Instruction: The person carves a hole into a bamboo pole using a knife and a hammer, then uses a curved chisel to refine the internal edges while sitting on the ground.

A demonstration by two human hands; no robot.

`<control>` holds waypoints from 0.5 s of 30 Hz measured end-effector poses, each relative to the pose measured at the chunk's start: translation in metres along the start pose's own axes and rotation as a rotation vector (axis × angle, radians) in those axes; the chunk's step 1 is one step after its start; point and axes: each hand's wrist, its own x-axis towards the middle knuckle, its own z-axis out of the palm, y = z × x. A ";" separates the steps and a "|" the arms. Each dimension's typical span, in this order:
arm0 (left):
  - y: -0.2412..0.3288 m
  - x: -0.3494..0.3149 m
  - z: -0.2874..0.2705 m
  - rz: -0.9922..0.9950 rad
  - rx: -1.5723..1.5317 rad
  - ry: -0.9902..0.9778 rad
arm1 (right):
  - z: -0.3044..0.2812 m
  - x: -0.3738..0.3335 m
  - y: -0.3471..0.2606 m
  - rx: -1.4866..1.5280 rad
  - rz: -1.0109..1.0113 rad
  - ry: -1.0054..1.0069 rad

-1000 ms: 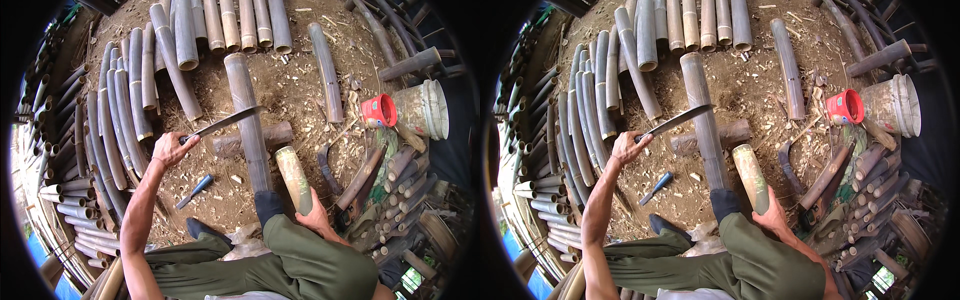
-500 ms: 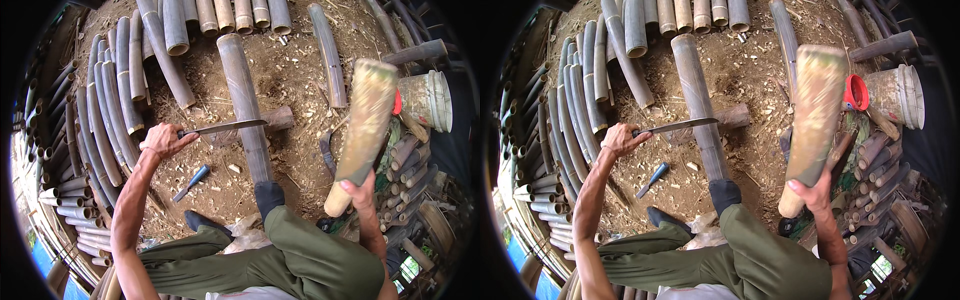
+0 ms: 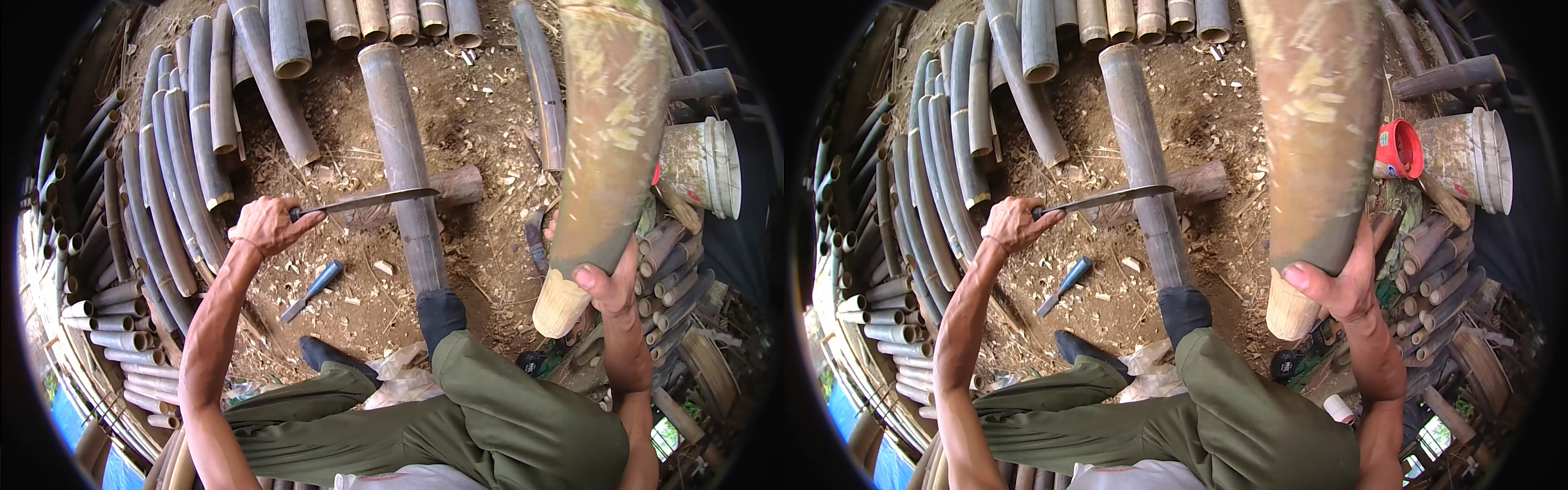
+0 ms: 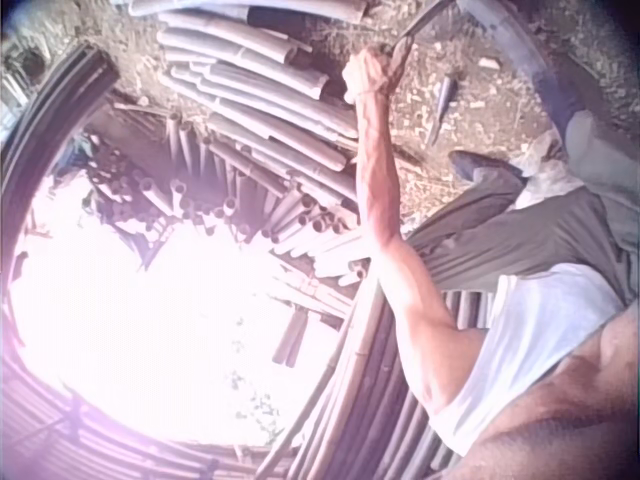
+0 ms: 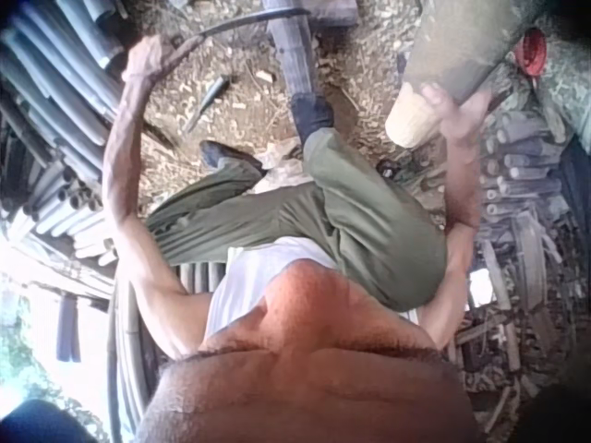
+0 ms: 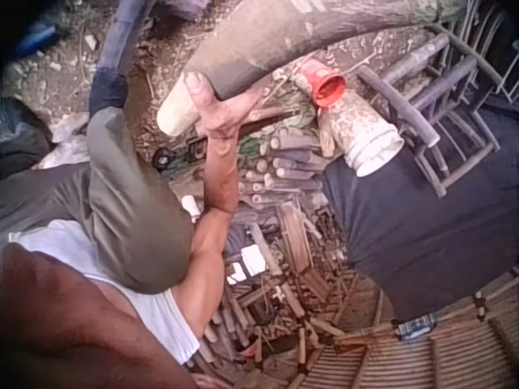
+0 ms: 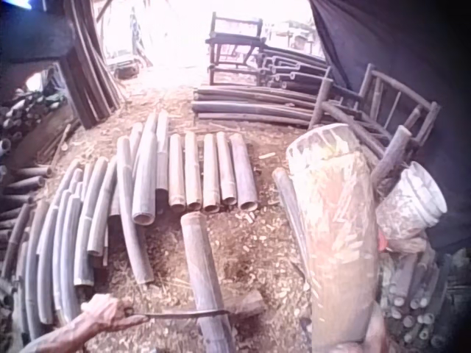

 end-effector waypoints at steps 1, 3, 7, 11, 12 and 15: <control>0.000 -0.001 0.000 -0.008 0.004 -0.007 | 0.003 0.003 -0.001 0.004 -0.013 -0.004; 0.000 -0.002 0.000 -0.020 0.012 -0.020 | 0.015 0.009 -0.006 0.012 -0.040 -0.011; -0.005 -0.002 0.005 -0.024 0.024 -0.014 | 0.026 0.015 -0.024 0.130 0.176 -0.092; -0.003 0.000 0.007 -0.028 0.015 -0.020 | 0.031 0.020 -0.028 0.088 0.109 -0.068; -0.003 0.001 0.008 -0.029 0.014 -0.019 | 0.033 0.020 -0.026 0.082 0.101 -0.061; -0.005 -0.002 0.011 -0.034 0.044 -0.010 | 0.040 0.029 -0.013 -0.008 -0.041 -0.079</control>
